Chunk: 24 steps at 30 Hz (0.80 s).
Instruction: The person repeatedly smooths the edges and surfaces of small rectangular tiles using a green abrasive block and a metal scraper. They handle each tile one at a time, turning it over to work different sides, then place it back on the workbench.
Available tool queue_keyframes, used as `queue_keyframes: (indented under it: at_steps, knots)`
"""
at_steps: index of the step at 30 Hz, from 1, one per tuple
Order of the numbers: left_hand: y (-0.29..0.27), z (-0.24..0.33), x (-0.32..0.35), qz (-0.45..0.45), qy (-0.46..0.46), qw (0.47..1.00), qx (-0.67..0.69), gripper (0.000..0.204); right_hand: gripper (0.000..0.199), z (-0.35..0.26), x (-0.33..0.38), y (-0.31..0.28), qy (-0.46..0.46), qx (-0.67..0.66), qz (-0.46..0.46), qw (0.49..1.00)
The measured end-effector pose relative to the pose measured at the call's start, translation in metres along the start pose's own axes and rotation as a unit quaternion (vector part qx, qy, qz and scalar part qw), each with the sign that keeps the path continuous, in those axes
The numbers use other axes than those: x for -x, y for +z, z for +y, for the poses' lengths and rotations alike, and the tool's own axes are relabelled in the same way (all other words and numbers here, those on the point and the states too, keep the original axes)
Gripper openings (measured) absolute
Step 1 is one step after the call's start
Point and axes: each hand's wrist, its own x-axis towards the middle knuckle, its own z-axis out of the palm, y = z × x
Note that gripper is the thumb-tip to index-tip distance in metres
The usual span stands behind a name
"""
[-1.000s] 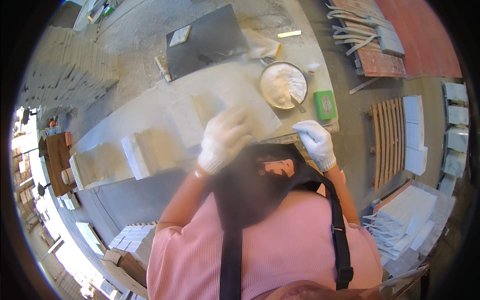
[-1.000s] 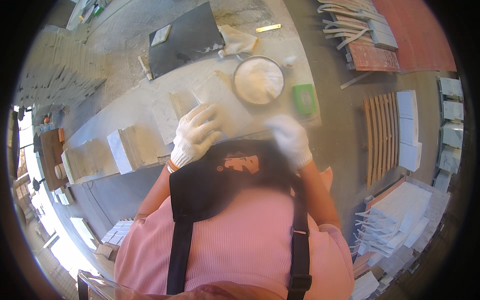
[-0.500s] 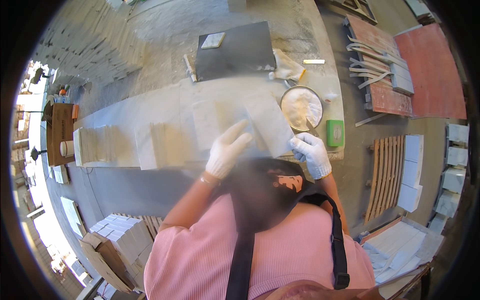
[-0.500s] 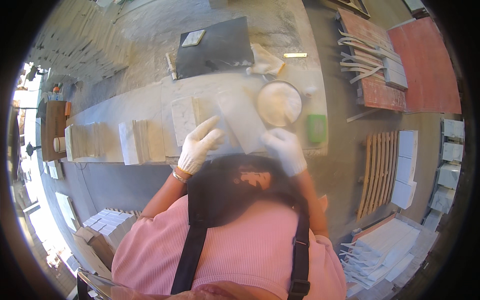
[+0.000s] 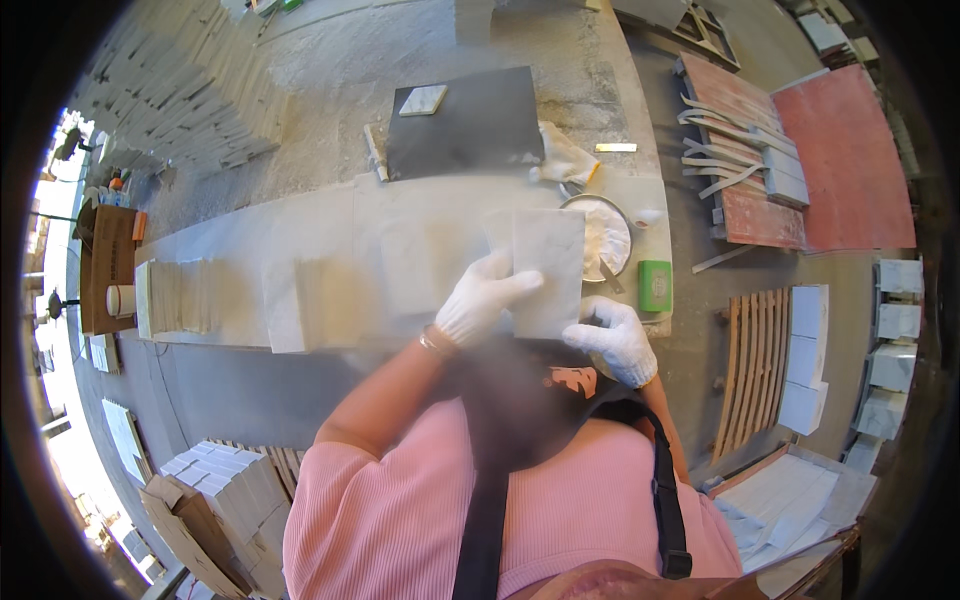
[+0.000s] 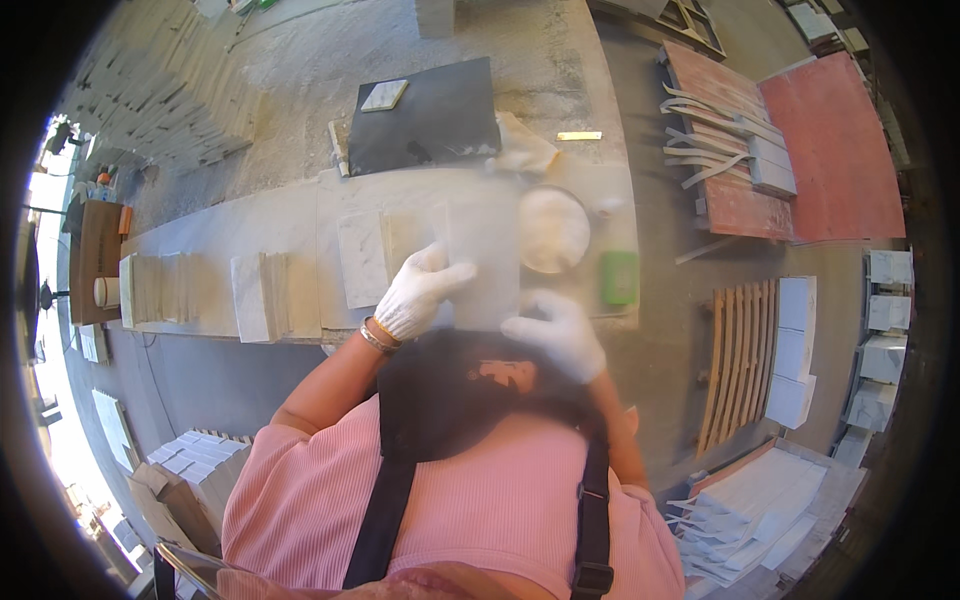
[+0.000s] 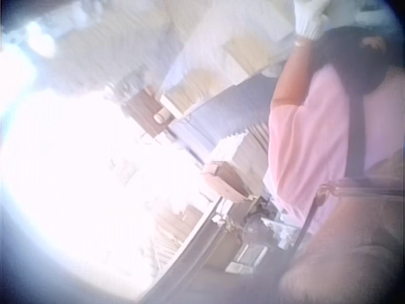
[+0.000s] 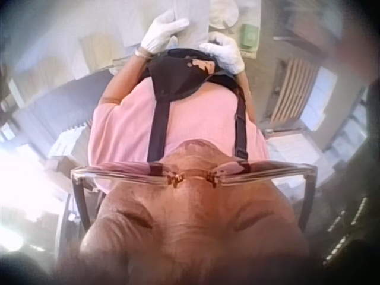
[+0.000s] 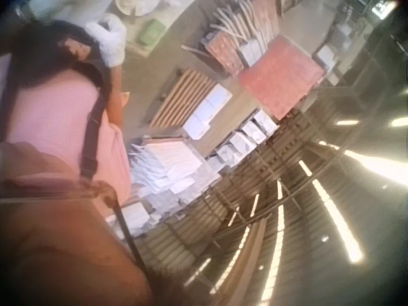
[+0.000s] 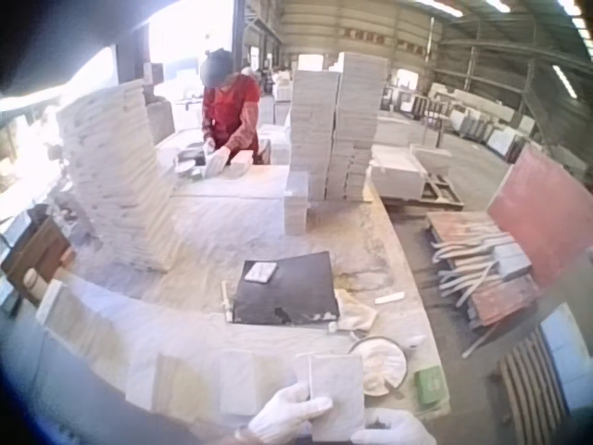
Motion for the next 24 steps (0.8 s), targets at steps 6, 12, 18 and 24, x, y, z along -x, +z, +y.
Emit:
queue_keyframes:
  at_steps: [6,12,18,24]
  knots:
    - [0.006,0.013,-0.004,-0.071,-0.042,0.997,-0.005,0.045,0.017,-0.033,-0.016,-0.01,-0.103,0.049,0.08,0.99]
    - [0.01,0.013,-0.006,-0.093,-0.047,0.995,-0.002,0.043,0.033,-0.051,-0.043,-0.019,-0.207,-0.017,0.174,0.963]
    - [0.014,0.005,-0.009,-0.077,-0.058,0.995,-0.003,0.04,0.046,-0.044,-0.047,-0.021,-0.206,-0.024,0.206,0.956]
    - [0.005,-0.015,-0.024,-0.029,-0.007,0.997,0.077,0.039,0.039,-0.036,-0.034,-0.013,-0.122,0.023,0.13,0.984]
